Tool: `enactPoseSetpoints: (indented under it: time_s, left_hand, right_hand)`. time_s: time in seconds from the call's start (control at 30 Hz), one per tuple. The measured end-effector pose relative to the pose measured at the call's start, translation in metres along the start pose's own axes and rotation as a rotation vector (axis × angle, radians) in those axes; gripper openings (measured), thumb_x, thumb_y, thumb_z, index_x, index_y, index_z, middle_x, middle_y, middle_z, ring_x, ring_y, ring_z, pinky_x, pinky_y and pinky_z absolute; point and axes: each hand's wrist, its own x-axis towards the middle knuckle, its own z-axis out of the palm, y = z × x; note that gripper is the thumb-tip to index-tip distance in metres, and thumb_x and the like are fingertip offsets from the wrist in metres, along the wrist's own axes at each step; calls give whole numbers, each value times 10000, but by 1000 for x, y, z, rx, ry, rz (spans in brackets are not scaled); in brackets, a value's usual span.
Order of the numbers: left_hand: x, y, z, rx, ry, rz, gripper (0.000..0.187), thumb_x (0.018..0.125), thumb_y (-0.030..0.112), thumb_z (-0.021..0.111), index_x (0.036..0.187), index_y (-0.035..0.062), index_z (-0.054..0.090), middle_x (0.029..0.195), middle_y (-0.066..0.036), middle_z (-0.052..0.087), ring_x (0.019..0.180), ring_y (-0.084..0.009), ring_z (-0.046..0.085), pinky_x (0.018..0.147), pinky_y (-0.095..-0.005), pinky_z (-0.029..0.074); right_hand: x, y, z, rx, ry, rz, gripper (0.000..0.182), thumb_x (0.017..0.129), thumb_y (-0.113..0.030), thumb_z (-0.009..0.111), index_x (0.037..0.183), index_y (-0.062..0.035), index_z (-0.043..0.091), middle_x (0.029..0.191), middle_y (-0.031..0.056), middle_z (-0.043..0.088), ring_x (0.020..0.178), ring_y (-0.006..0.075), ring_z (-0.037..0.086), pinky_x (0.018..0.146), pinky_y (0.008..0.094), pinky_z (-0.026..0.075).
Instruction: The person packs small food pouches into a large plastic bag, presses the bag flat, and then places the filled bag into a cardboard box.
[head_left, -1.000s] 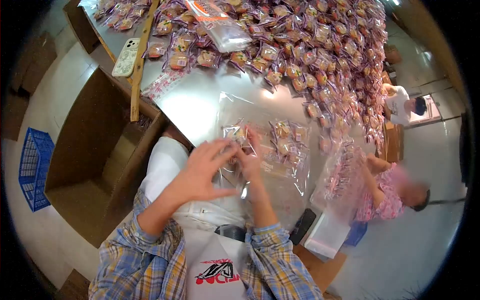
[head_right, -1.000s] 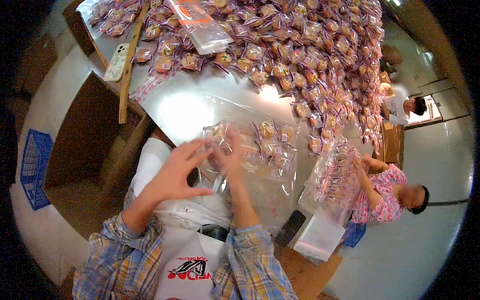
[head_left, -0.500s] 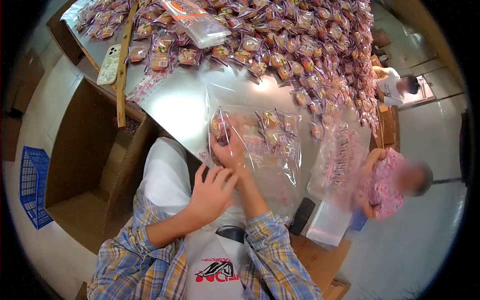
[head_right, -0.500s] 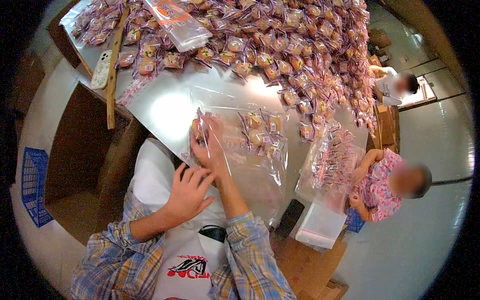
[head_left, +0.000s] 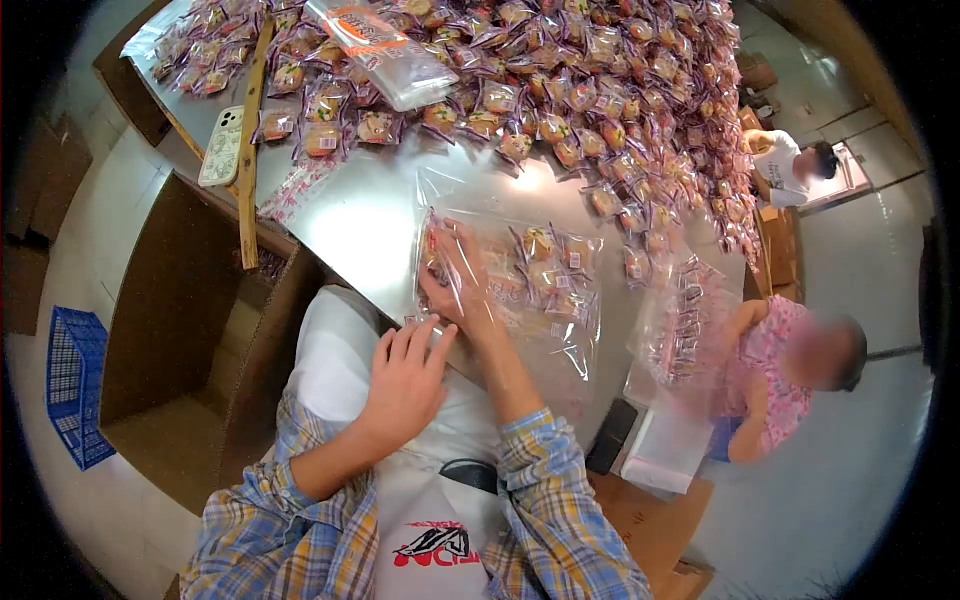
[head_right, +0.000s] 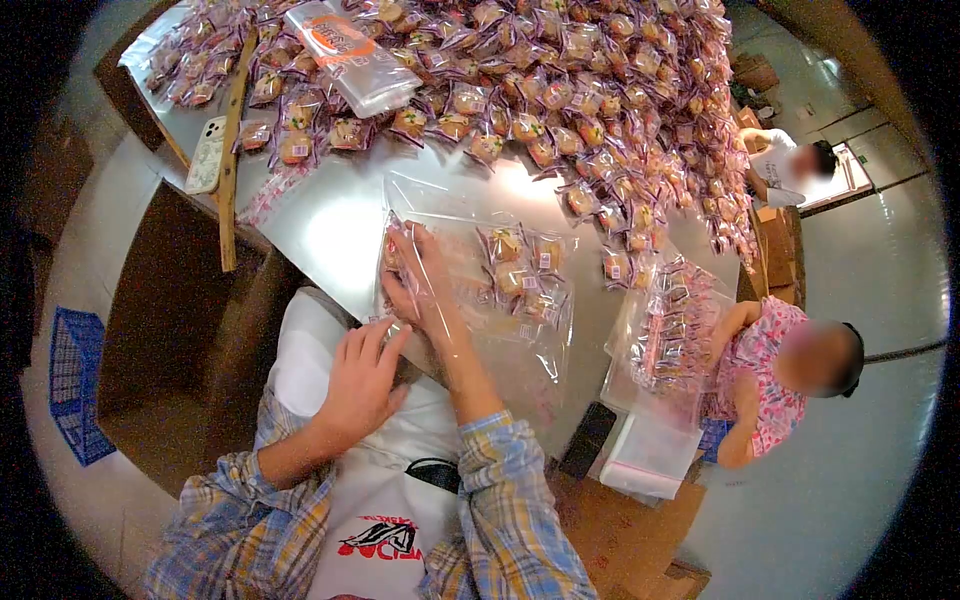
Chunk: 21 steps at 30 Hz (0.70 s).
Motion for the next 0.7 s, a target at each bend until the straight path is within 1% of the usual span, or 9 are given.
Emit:
enactPoseSetpoints:
  time_s: [0.03,0.13,0.23,0.33,0.43,0.53,0.63,0.7]
  left_hand:
    - [-2,-7,6,30,-19,-25,301,790,78,771,1080,44,698,1115,-77,690,1134,-310,590,1047,-502,425]
    - [-1,-26,12,130,36,82,269,804,73,768,1066,48,709,1026,-67,694,1051,-305,619,985,-482,464]
    - [4,-35,2,-86,-19,50,225,824,70,759,1045,56,721,915,-66,684,906,-297,646,829,-438,526]
    - [3,-32,-4,-147,-2,50,194,833,51,748,1026,55,728,844,-72,666,784,-287,644,674,-410,538]
    - [4,-30,-13,-180,24,63,202,836,36,744,1037,54,733,849,-81,666,776,-283,644,634,-411,540]
    - [1,-32,-14,-152,-18,75,280,812,30,735,1090,62,726,859,-66,657,780,-266,634,628,-390,539]
    - [-2,-34,-11,-206,1,113,282,811,21,734,1090,59,728,855,-73,659,765,-271,633,629,-393,540]
    - [-3,-33,-17,-235,-35,115,286,806,8,733,1089,50,729,865,-81,669,758,-274,636,631,-393,540]
  right_hand:
    - [0,-2,0,-10,3,-1,673,781,-94,762,1421,-76,554,1449,253,472,1271,460,527,1057,485,479]
    - [-3,-2,2,-76,-35,43,682,779,-96,764,1429,-88,554,1454,245,470,1209,440,558,1033,472,484]
    - [3,-6,-8,-88,-74,-53,696,787,-86,757,1450,-100,547,1451,227,484,1109,404,590,996,462,488]
    - [8,-8,-9,-42,-122,-7,699,813,-72,732,1481,-116,530,1461,212,496,1101,396,596,996,464,484]
    - [15,-2,-3,-138,-146,3,730,845,-65,703,1535,-138,477,1471,211,499,1175,421,588,1010,471,491]
    - [25,-7,-5,-122,-147,149,768,842,-98,733,1551,-106,437,1548,237,435,1323,459,512,1086,471,453]
    - [30,-2,0,-103,-151,202,742,885,-134,703,1566,-118,407,1521,241,487,1289,457,550,1062,478,477]
    - [34,5,13,-21,-61,196,724,899,-168,701,1558,-103,410,1490,236,526,1262,450,574,1041,474,494]
